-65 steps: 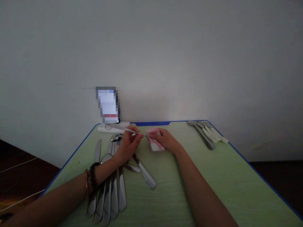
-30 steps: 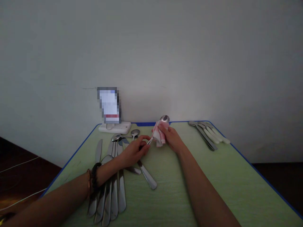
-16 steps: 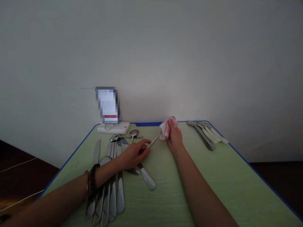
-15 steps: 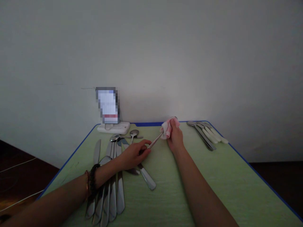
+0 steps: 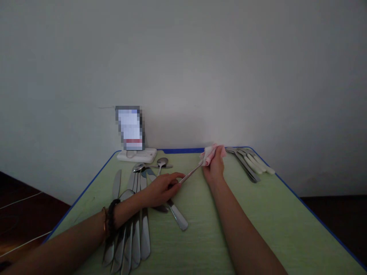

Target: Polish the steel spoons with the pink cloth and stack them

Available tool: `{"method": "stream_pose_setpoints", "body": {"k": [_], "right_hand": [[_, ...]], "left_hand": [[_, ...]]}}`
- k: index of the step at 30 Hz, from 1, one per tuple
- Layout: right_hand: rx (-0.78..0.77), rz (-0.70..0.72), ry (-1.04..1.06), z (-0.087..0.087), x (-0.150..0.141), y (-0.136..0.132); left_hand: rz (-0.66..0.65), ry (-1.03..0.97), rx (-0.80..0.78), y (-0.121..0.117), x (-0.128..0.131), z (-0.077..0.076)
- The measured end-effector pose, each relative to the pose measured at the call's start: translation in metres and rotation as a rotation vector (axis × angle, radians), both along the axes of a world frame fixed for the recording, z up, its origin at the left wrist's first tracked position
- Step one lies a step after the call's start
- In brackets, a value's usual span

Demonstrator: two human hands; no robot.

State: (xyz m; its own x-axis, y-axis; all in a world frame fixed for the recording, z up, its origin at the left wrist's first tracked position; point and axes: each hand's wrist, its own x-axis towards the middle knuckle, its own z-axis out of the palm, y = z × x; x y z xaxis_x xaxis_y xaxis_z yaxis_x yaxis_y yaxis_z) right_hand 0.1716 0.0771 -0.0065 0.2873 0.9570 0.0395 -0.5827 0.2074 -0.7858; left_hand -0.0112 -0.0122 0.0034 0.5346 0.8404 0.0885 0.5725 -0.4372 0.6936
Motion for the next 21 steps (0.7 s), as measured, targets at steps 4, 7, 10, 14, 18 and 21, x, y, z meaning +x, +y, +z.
{"method": "stream_pose_setpoints", "body": {"k": [4, 7, 10, 14, 18, 21], "right_hand": [[-0.063, 0.121, -0.002, 0.000, 0.000, -0.002], [-0.104, 0.192, 0.007, 0.002, 0.000, -0.004], [-0.119, 0.283, -0.031, 0.003, 0.000, -0.006], [-0.121, 0.428, -0.163, 0.003, -0.002, -0.010], [-0.115, 0.426, -0.180, 0.002, -0.004, -0.011], [-0.101, 0.283, -0.081, 0.001, -0.004, -0.008]], "left_hand": [[-0.059, -0.031, -0.019, 0.002, -0.002, -0.004], [-0.073, -0.039, -0.007, 0.003, -0.003, -0.005], [-0.055, -0.041, 0.002, 0.003, -0.002, -0.004], [-0.019, -0.029, -0.034, 0.001, 0.000, -0.001], [-0.011, -0.031, -0.057, 0.001, 0.001, 0.000], [-0.009, -0.045, -0.054, 0.001, -0.001, -0.002]]}}
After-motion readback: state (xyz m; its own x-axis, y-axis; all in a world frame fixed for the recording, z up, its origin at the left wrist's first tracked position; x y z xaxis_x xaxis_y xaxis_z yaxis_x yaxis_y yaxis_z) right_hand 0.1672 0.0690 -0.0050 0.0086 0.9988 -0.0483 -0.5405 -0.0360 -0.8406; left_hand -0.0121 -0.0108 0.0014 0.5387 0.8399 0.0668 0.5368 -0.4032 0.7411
